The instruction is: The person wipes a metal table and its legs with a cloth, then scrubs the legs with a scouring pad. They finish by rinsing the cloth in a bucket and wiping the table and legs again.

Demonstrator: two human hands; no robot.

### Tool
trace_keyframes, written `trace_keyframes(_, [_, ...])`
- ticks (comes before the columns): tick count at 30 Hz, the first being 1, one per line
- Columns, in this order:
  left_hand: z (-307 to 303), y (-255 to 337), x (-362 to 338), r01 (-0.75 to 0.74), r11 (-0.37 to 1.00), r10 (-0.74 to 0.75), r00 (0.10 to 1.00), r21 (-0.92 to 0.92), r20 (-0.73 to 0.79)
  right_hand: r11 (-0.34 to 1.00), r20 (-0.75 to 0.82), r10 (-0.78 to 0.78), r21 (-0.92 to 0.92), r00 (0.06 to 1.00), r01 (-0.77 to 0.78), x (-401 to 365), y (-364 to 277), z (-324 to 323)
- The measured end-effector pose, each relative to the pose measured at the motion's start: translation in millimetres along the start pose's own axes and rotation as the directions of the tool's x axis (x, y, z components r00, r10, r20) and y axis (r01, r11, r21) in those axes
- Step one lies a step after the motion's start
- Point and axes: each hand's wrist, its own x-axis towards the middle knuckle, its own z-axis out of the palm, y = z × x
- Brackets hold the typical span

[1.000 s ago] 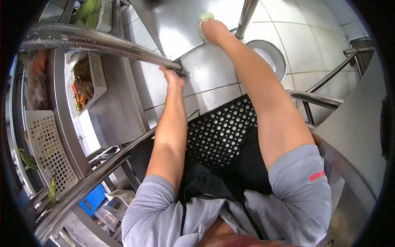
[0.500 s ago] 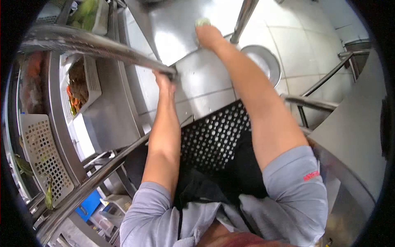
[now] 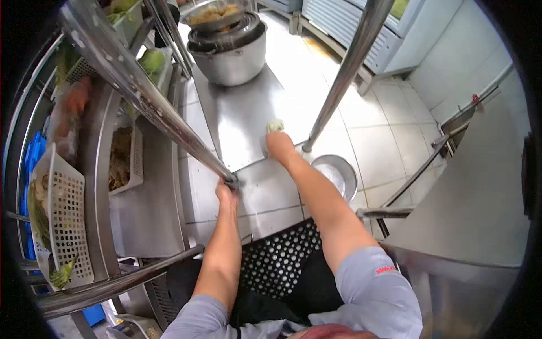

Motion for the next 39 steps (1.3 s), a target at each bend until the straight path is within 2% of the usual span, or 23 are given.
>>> trace_keyframes(2, [-14.3,-3.9,21.6,-0.004,0.991,0.004,1.000,0.132,0.006,0.999,-0.078,0.024,0.024,0.997,-0.022,1.6,-0.8,10.1])
trace_keyframes(3, [-20.4,-5.2,28.9,0.001,0.979,0.000,1.000,0.203,-0.006,0.999,-0.036,0.034,0.024,0.999,-0.033,4.5,-1.2,9.2])
trace_keyframes(5, [4.3,5.0,2.4,-0.033,0.964,0.054,0.996,0.263,-0.071,0.998,0.058,0.063,0.024,0.996,-0.065,6.9,-1.1,11.5])
trace_keyframes(7, [39.5,17.0,-28.2,-0.170,0.975,0.202,0.949,0.146,-0.242,0.992,0.069,0.062,0.104,0.996,-0.069,3.6,-6.2,-6.0])
trace_keyframes(10, [59.3,29.8,-44.7,-0.278,0.953,0.301,0.919,0.122,-0.255,0.985,0.070,0.082,0.145,0.994,-0.092,6.9,-8.8,-11.4])
trace_keyframes(13, [14.9,14.8,-0.1,-0.210,0.965,0.216,0.976,0.155,-0.025,0.991,0.007,0.070,0.115,0.998,-0.071,7.0,-8.3,-6.0])
trace_keyframes(14, [-6.8,10.5,24.9,-0.104,0.974,0.094,0.994,0.200,0.061,0.993,0.015,0.065,0.093,0.998,-0.066,6.4,-9.2,-4.8])
trace_keyframes(15, [-14.1,14.1,32.1,-0.026,0.965,0.002,0.996,0.260,0.092,0.995,0.018,0.063,0.071,0.998,-0.064,6.3,-9.7,-3.5])
trace_keyframes(17, [-10.0,25.0,24.5,-0.018,0.900,-0.036,0.993,0.436,0.117,0.997,0.014,0.061,0.037,0.998,-0.062,7.2,-5.5,-8.4])
trace_keyframes(20, [17.4,26.2,-2.4,-0.121,0.958,0.120,0.993,0.259,0.020,0.998,-0.014,0.054,0.030,0.998,-0.054,8.7,-4.0,-6.4])
trace_keyframes(23, [34.1,28.6,-21.2,-0.251,0.930,0.287,0.952,0.267,-0.104,0.996,-0.019,0.053,0.071,0.998,-0.051,11.1,-4.8,17.0])
trace_keyframes(24, [24.3,19.4,-5.6,-0.328,0.894,0.370,0.925,0.305,-0.090,0.995,-0.027,0.051,0.082,0.998,-0.049,9.8,-6.0,8.5])
trace_keyframes(27, [-3.5,22.0,10.0,-0.113,0.815,0.100,0.994,0.568,0.054,0.991,-0.001,0.070,0.111,0.998,-0.069,9.3,-4.5,-1.8])
trace_keyframes(28, [-3.6,23.9,12.0,-0.087,0.795,0.058,0.996,0.600,0.068,0.990,0.001,0.087,0.115,0.996,-0.086,9.7,-5.5,-3.3])
trace_keyframes(31, [2.1,22.0,17.4,-0.040,0.852,0.037,0.999,0.523,0.016,0.988,-0.010,0.111,0.106,0.994,-0.109,10.6,-7.3,-0.5])
trace_keyframes(34, [12.6,15.6,9.4,-0.328,0.761,0.407,0.913,0.561,-0.018,0.992,0.036,0.101,0.070,0.994,-0.103,17.5,-5.6,-4.3])
trace_keyframes(35, [17.9,8.5,0.3,-0.386,0.845,0.460,0.877,0.370,-0.136,0.993,0.080,0.091,0.061,0.993,-0.096,15.2,-7.9,-2.6])
trace_keyframes(37, [23.0,7.3,-8.1,-0.388,0.817,0.501,0.844,0.426,-0.193,0.995,-0.010,0.071,0.069,0.997,-0.070,8.8,-10.7,7.1])
trace_keyframes(38, [-9.5,-9.0,38.5,-0.410,0.733,0.552,0.825,0.542,-0.123,0.997,-0.071,0.061,0.060,0.996,-0.056,10.9,-7.3,5.3])
trace_keyframes(39, [-13.0,-3.2,37.4,-0.299,0.806,0.394,0.915,0.511,-0.087,0.997,-0.057,0.063,0.053,0.996,-0.060,11.2,-6.2,4.3])
